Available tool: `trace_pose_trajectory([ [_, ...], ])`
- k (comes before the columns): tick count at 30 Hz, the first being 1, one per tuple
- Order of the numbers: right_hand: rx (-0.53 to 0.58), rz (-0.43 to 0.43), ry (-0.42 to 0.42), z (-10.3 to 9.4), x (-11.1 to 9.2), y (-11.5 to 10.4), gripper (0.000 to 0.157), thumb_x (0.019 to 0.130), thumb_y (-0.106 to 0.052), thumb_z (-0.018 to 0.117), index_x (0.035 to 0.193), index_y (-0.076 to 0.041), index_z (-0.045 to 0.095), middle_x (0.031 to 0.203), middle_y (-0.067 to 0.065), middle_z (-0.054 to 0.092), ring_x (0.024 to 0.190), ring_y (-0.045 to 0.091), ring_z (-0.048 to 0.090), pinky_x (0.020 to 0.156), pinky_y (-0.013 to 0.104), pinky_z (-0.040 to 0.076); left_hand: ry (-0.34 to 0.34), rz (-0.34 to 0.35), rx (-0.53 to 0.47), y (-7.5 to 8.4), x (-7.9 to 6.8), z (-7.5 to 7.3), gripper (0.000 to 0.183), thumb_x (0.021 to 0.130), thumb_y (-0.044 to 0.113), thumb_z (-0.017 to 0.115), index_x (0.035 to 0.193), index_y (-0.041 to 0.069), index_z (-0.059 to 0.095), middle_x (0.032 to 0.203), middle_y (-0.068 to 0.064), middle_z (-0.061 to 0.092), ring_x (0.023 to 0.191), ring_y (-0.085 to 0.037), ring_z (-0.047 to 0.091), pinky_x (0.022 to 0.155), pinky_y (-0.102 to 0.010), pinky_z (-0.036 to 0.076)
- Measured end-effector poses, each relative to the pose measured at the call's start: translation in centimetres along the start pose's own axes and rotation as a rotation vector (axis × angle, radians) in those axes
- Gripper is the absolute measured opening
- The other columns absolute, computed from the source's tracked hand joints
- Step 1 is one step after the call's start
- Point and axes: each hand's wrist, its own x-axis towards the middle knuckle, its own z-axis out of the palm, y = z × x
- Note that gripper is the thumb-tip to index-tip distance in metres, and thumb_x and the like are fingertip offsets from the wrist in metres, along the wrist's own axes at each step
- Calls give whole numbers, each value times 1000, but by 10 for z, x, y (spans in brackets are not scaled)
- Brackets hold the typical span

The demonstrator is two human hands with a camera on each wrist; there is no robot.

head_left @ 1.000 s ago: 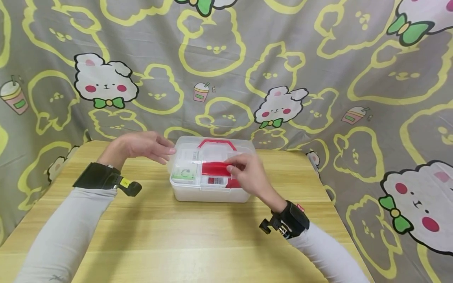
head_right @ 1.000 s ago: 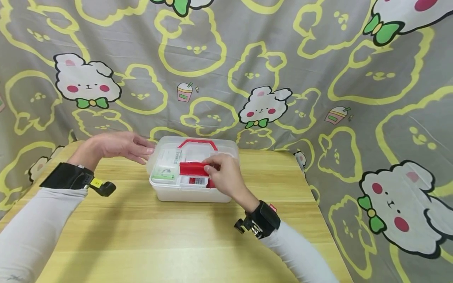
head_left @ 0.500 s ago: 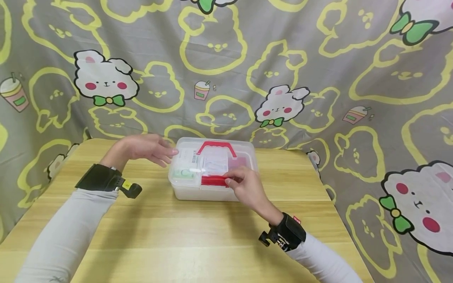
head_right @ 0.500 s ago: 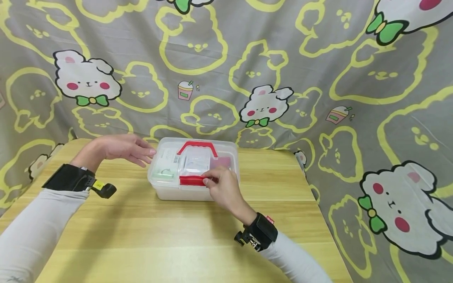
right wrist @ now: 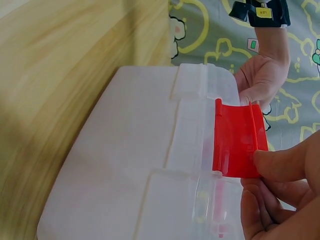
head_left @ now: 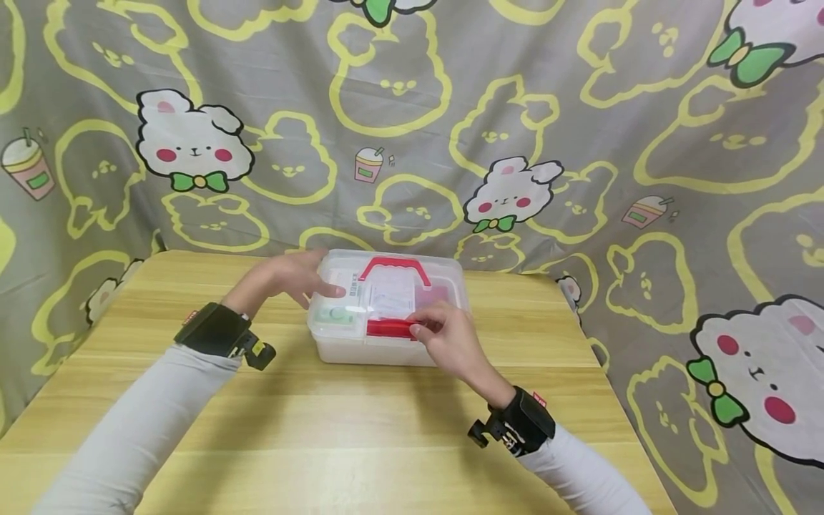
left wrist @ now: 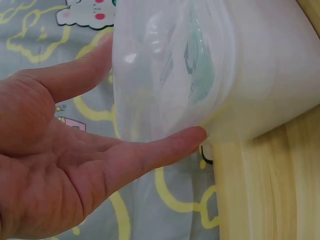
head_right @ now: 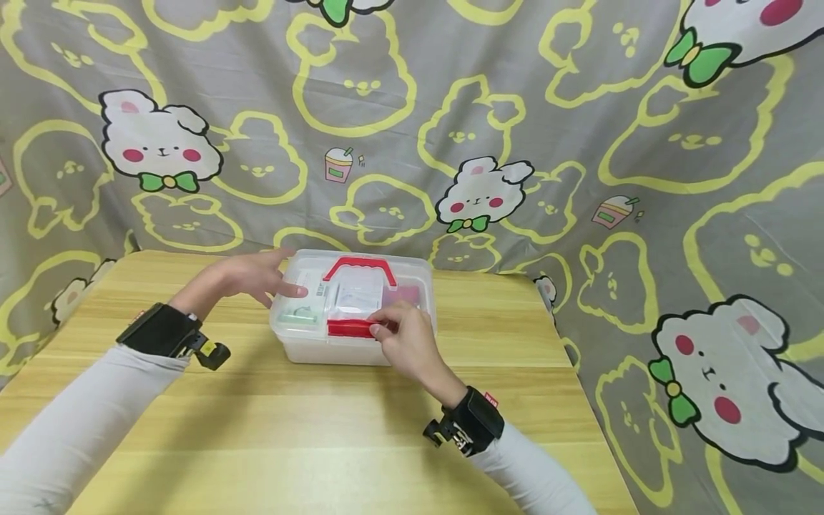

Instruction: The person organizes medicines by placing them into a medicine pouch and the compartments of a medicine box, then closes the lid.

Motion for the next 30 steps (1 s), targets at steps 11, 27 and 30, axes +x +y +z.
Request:
trace_pose_trajectory([
  [11, 15, 11, -3, -4, 2, -5, 11, 87, -1, 75, 93, -8, 80, 86, 3, 70, 78, 16, 59, 72, 29, 49, -24, 25, -71, -4, -2, 0, 97, 95, 29, 71, 160, 5, 3, 144, -27, 43, 124, -47, 58, 92, -48, 58],
  [27, 18, 39, -39, -4, -2, -1, 12, 88, -2, 72, 93, -10, 80, 87, 2, 69, 79, 18, 57, 72, 31, 49, -1, 5, -81, -4, -2, 3, 103, 93, 30, 74, 160, 4, 1, 144, -27, 43, 124, -46, 59, 88, -45, 60],
  [30, 21, 44, -54, -3, -2, 0, 12, 88, -2, 72, 93, -10, 79, 88, 2, 68, 79, 19, 56, 72, 31, 49, -3, -2, -87, -5, -1, 3, 105, 92, 31, 75, 161, 5, -1, 145, -27, 42, 124, -46, 59, 88, -45, 60],
])
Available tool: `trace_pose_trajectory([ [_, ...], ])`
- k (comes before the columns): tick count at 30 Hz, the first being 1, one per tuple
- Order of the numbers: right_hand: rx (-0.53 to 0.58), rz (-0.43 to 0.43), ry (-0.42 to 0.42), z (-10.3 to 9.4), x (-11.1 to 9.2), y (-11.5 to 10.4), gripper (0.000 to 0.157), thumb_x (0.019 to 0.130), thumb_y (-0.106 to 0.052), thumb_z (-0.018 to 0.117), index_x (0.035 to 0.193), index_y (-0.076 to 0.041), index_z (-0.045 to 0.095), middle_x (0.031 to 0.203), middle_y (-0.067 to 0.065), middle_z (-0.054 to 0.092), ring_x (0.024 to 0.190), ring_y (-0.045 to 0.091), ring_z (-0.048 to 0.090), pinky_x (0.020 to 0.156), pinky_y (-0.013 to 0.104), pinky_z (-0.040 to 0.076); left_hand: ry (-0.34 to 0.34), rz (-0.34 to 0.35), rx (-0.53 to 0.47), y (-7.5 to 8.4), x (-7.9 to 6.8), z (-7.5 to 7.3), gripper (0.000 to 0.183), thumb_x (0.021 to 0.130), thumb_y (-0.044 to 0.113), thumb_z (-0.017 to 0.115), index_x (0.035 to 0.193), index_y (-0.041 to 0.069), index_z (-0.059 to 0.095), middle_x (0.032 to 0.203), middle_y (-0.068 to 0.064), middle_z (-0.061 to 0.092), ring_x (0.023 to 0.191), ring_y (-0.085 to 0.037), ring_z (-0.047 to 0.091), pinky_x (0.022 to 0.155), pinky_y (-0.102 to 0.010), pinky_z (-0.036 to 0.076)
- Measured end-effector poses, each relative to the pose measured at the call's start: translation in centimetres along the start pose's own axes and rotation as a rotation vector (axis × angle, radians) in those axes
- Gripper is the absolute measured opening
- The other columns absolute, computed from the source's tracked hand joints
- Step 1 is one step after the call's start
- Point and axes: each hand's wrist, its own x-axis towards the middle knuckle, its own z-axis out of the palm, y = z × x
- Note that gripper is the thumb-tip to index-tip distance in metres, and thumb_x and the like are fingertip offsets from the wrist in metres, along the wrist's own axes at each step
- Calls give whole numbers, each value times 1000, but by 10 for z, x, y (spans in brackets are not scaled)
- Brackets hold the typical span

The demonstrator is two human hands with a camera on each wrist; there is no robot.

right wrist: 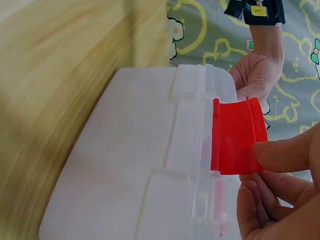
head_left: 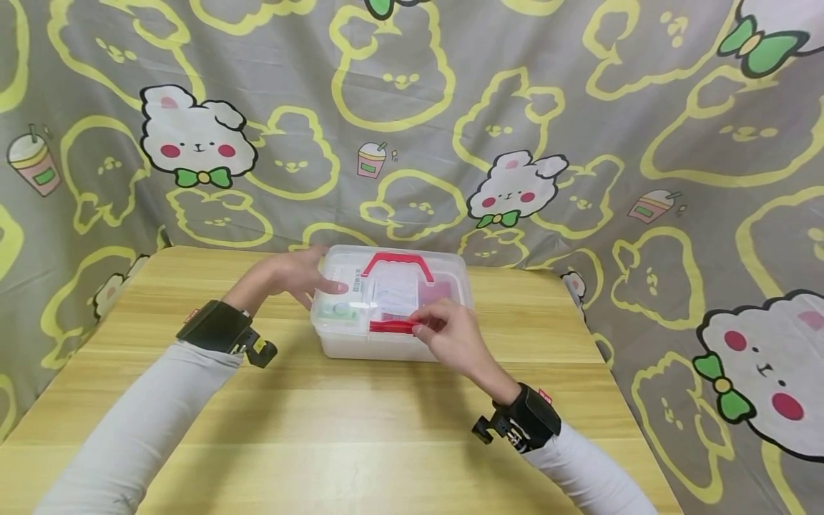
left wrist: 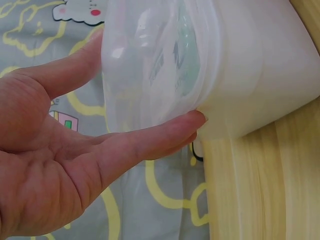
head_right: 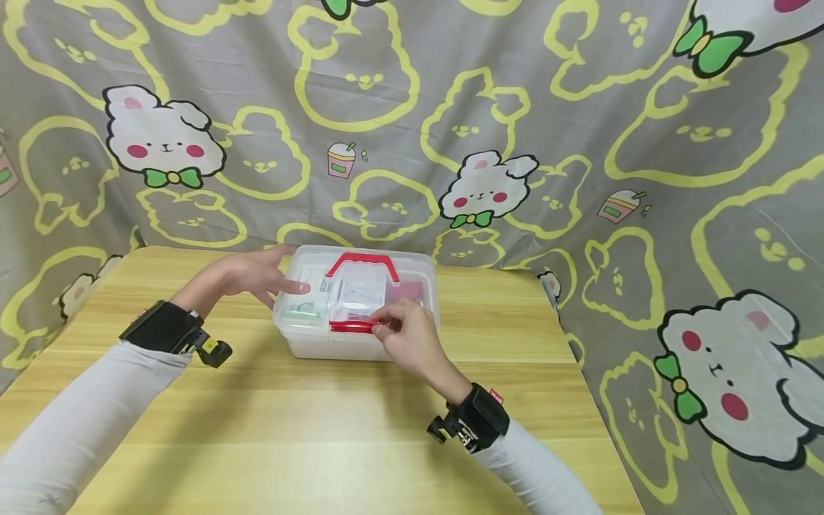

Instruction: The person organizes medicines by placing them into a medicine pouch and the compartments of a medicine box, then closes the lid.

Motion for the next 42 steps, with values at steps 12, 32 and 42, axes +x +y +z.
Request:
trace_pose_trajectory([
  [12, -15, 15, -41, -8, 2, 1, 12, 88, -3, 71, 94, -9, 79, 89, 1, 69, 80, 17, 56, 72, 30, 48, -16, 15, -22, -2, 5, 5, 93, 93, 30, 74, 159, 6, 12, 141, -23, 48, 123, -45, 60, 86, -46, 61],
  [32, 27, 114, 81, -36, 1, 21, 23, 93, -17, 72, 114, -8, 73, 95, 7, 72, 87, 20, 66, 79, 31, 54, -20, 57, -80, -6, 4, 9, 92, 95, 29, 71, 161, 13, 10, 144, -21, 46, 125, -43, 58, 83, -46, 62],
  [42, -43, 316, -27, -53, 9, 57, 70, 102, -49, 53, 148, 3, 40, 135, 29, 59, 125, 41, 60, 100, 53, 52, -11, 61, -73, -5, 2, 7, 92, 94, 30, 73, 161, 14, 11, 141, -21, 49, 120, -42, 62, 83, -47, 62],
])
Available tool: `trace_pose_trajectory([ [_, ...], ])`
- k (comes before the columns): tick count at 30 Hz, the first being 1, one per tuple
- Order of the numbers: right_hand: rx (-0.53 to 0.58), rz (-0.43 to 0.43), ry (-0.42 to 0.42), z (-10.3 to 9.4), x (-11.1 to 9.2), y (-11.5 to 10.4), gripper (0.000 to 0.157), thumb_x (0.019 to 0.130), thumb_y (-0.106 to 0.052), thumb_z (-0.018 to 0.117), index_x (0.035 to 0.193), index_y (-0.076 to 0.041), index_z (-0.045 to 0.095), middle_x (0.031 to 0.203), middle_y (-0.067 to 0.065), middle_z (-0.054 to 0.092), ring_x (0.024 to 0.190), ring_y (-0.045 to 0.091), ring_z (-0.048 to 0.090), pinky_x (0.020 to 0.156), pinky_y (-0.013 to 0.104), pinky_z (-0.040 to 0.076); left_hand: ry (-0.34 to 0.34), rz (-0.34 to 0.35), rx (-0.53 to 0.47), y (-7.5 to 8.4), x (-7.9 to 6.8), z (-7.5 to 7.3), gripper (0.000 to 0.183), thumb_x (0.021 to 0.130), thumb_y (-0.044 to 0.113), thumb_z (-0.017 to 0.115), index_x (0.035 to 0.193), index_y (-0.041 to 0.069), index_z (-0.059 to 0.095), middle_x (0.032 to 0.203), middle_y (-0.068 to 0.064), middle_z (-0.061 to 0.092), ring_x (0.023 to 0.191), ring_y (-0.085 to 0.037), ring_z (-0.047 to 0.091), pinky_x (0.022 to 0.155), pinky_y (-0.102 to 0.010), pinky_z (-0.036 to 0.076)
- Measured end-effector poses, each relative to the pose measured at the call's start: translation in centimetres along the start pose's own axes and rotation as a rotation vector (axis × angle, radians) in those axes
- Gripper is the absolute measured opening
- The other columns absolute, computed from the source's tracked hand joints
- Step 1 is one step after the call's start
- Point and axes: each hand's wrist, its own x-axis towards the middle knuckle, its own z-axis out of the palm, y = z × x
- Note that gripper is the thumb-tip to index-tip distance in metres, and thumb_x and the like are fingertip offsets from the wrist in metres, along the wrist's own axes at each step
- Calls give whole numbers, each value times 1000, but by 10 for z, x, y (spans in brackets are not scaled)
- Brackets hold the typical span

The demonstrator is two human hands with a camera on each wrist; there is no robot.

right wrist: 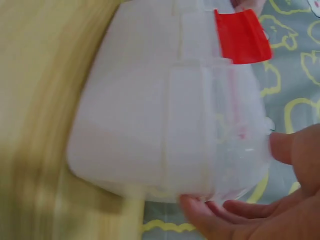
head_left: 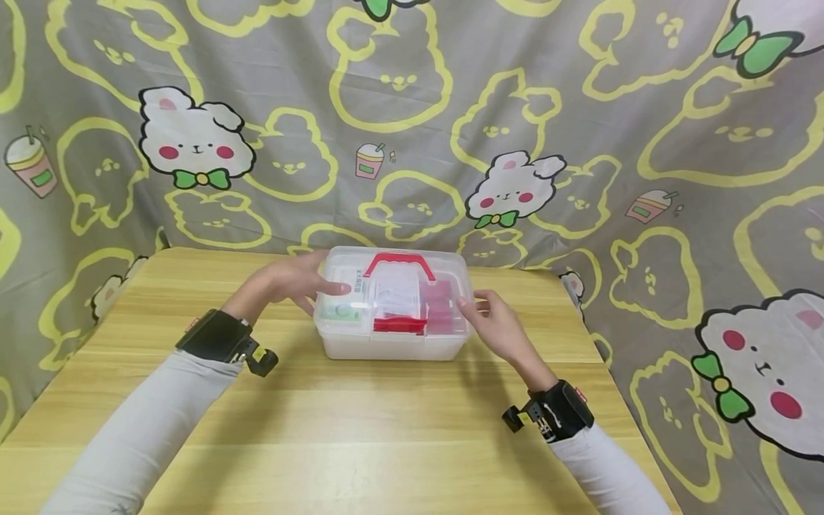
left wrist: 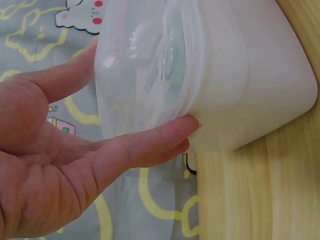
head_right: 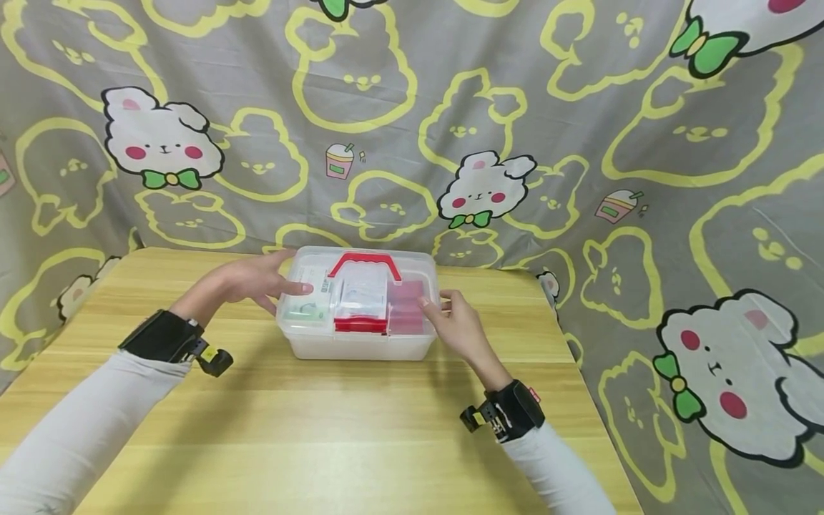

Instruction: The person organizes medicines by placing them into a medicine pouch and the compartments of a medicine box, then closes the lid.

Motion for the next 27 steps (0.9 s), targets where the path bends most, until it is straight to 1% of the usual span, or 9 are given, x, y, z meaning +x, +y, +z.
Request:
trace_pose_trajectory([
  [2, 17, 19, -25, 1, 1, 3, 71, 102, -50, 53, 148, 4, 41, 137, 30, 58, 126, 42, 60, 100, 53, 53, 6, 6, 0, 0, -1, 0, 92, 94, 29, 73, 161, 14, 12, 142, -21, 47, 122, -41, 60, 83, -47, 62],
  [5, 39, 26, -23, 1, 2, 4, 71, 101, -50, 55, 147, 4, 43, 138, 29, 57, 127, 42, 59, 101, 53, 52, 15, 10, -8, 0, -1, 0, 91, 95, 28, 72, 161, 14, 11, 145, -21, 44, 125, -40, 57, 82, -47, 62],
  [8, 75, 43, -40, 0, 3, 4, 72, 100, -51, 56, 147, 2, 43, 137, 29, 58, 127, 41, 59, 102, 53, 51, 18, 10, -18, 0, -1, 1, 92, 95, 28, 72, 162, 13, 10, 147, -21, 42, 127, -40, 55, 82, -47, 62],
  [12, 152, 83, -72, -2, 3, 6, 73, 99, -52, 58, 147, 0, 41, 134, 27, 61, 122, 37, 64, 102, 52, 51, 16, 6, -18, 0, -1, 3, 93, 95, 29, 72, 161, 14, 9, 147, -20, 42, 126, -39, 55, 81, -46, 62],
  [16, 242, 99, -83, -2, 3, 6, 71, 99, -48, 60, 146, 2, 41, 131, 26, 62, 118, 34, 66, 101, 49, 53, 13, -9, -11, 2, 0, 5, 94, 94, 32, 73, 161, 14, 9, 148, -20, 41, 126, -42, 55, 80, -46, 62],
  [19, 289, 115, -80, -2, 3, 5, 68, 99, -44, 61, 145, 3, 42, 129, 26, 61, 116, 34, 65, 100, 46, 54, 13, -26, -10, 3, 0, 6, 99, 93, 32, 74, 161, 13, 5, 149, -21, 39, 126, -43, 53, 81, -46, 62],
  [24, 315, 136, -72, -2, 3, 4, 64, 100, -40, 62, 142, 4, 41, 130, 25, 58, 118, 33, 63, 101, 44, 53, 30, -60, 0, 2, -1, 6, 109, 92, 30, 75, 162, 10, -6, 155, -23, 29, 129, -39, 49, 84, -41, 61],
  [27, 329, 140, -70, -1, 2, 4, 63, 100, -37, 62, 142, 5, 41, 129, 25, 58, 118, 33, 63, 102, 45, 53, 39, -67, 0, 2, -1, 6, 112, 91, 31, 76, 162, 9, -8, 158, -24, 25, 130, -39, 48, 84, -41, 61],
])
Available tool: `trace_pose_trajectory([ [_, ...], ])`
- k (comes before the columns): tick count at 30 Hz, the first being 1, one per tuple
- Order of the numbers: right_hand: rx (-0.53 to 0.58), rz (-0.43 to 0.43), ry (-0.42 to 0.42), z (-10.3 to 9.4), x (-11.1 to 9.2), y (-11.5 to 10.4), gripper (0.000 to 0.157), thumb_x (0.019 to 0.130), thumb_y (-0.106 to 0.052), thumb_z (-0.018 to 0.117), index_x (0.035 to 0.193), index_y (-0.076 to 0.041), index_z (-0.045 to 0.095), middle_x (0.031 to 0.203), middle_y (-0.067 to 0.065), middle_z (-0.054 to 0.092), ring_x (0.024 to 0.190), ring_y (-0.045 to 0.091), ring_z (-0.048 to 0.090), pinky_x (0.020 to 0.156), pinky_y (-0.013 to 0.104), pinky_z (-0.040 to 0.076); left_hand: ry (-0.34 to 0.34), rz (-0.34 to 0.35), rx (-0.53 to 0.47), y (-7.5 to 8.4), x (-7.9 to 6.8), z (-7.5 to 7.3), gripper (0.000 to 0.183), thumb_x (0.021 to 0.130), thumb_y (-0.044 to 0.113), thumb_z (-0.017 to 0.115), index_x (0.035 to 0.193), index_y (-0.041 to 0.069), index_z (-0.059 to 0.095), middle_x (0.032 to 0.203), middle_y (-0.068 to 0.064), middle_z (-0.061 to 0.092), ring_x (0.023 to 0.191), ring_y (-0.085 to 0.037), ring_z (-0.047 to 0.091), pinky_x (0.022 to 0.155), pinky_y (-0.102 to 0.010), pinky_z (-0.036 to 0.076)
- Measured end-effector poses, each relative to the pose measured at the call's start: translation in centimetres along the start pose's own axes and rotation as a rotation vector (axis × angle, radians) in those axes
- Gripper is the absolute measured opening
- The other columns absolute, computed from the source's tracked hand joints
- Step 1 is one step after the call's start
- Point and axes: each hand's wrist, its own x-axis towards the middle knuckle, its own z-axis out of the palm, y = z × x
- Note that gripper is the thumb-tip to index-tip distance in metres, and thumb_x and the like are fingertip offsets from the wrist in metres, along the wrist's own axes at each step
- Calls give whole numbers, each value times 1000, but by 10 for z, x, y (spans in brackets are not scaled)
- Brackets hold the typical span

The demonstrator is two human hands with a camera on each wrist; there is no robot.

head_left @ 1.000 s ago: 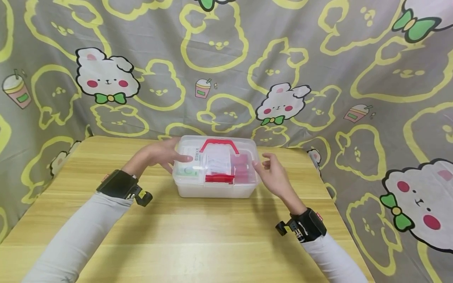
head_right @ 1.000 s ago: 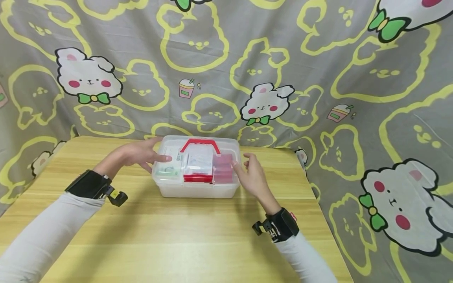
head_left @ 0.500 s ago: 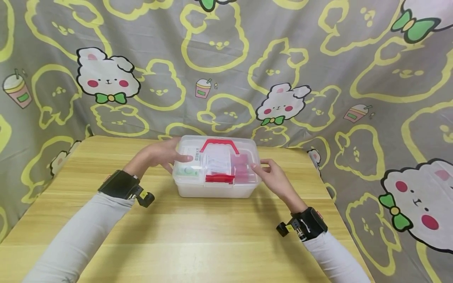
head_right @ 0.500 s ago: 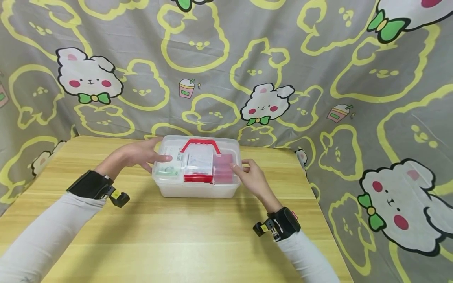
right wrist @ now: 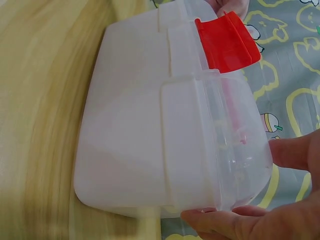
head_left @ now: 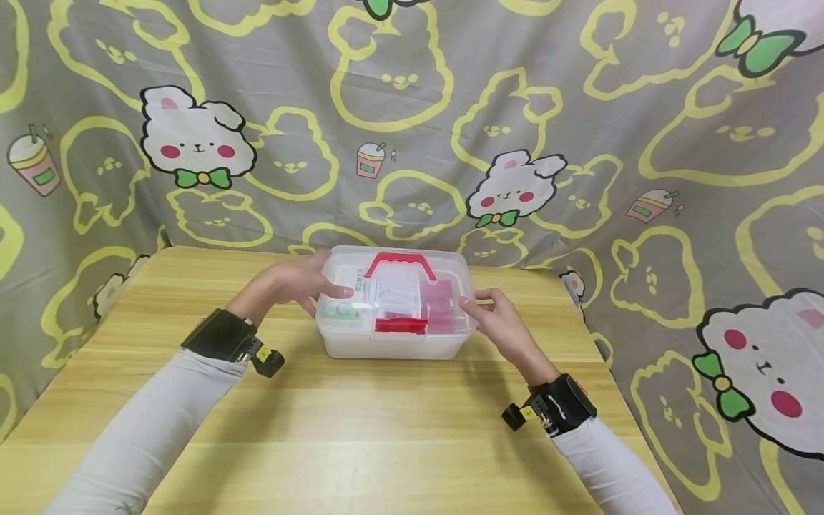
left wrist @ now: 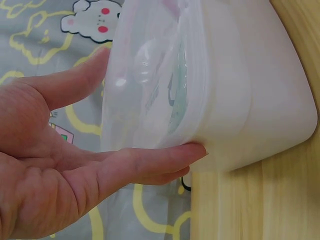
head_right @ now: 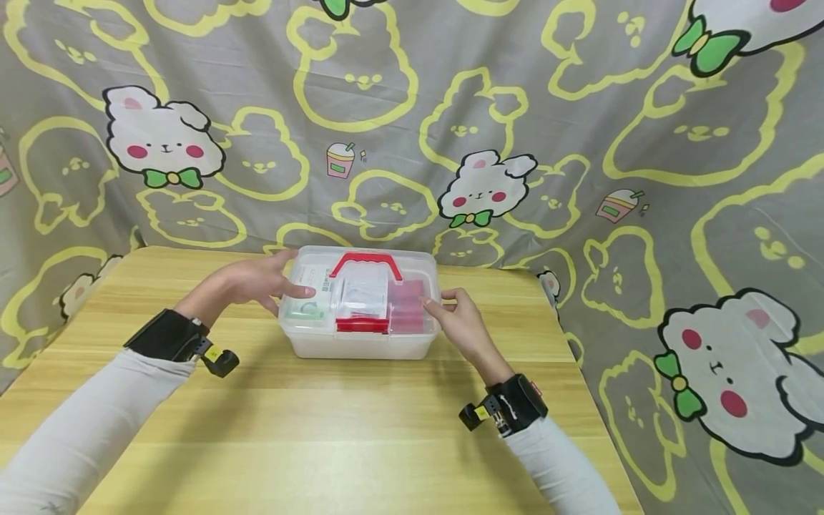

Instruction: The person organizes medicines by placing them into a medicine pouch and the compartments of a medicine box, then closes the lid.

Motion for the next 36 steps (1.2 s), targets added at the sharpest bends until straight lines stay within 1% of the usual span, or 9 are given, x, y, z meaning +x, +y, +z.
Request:
trace_pose_trajectory([
  [3, 2, 1, 3, 1, 0, 0, 62, 100, -36, 62, 141, 5, 41, 129, 26, 58, 117, 34, 63, 101, 45, 53, 5, 1, -10, -2, 1, 1, 113, 91, 31, 76, 161, 9, -9, 158, -25, 24, 129, -40, 50, 84, -41, 61],
  [9, -7, -7, 11, 3, 2, 1, 62, 101, -36, 61, 140, 6, 40, 132, 28, 56, 122, 37, 60, 106, 51, 49, 7, 14, -53, -5, 3, 2, 113, 90, 29, 77, 161, 10, -9, 156, -25, 28, 129, -44, 52, 85, -44, 61],
  [13, -9, -7, 18, 4, 2, 2, 61, 101, -36, 61, 140, 5, 40, 135, 27, 55, 125, 38, 59, 107, 53, 48, 13, 18, -57, -5, 4, 2, 114, 90, 29, 77, 161, 10, -10, 156, -26, 26, 128, -43, 52, 85, -45, 61],
  [20, -9, -18, 17, 5, 1, 4, 55, 101, -34, 61, 137, 4, 42, 134, 26, 57, 125, 37, 60, 106, 50, 49, 2, 31, -54, -6, 4, 3, 112, 91, 29, 76, 161, 8, -9, 156, -27, 26, 131, -45, 50, 86, -48, 60],
  [26, -16, -25, 34, 5, 2, 4, 55, 101, -33, 61, 137, 5, 43, 132, 27, 57, 123, 38, 60, 104, 50, 49, 12, 39, -56, -7, 4, 2, 111, 91, 29, 77, 161, 10, -7, 158, -25, 24, 132, -41, 49, 87, -49, 60],
  [29, -17, -19, 42, 4, 2, 4, 55, 101, -34, 62, 136, 5, 44, 132, 27, 57, 123, 38, 61, 105, 51, 49, 15, 44, -53, -8, 4, 2, 111, 91, 29, 77, 161, 9, -7, 156, -25, 26, 131, -41, 50, 87, -49, 60],
  [36, 2, -31, 25, 3, 2, 4, 56, 101, -34, 61, 137, 5, 43, 132, 28, 58, 122, 38, 61, 106, 51, 49, 29, 37, -39, -7, 2, 2, 111, 91, 30, 77, 161, 9, -5, 156, -25, 27, 131, -40, 49, 87, -48, 60],
])
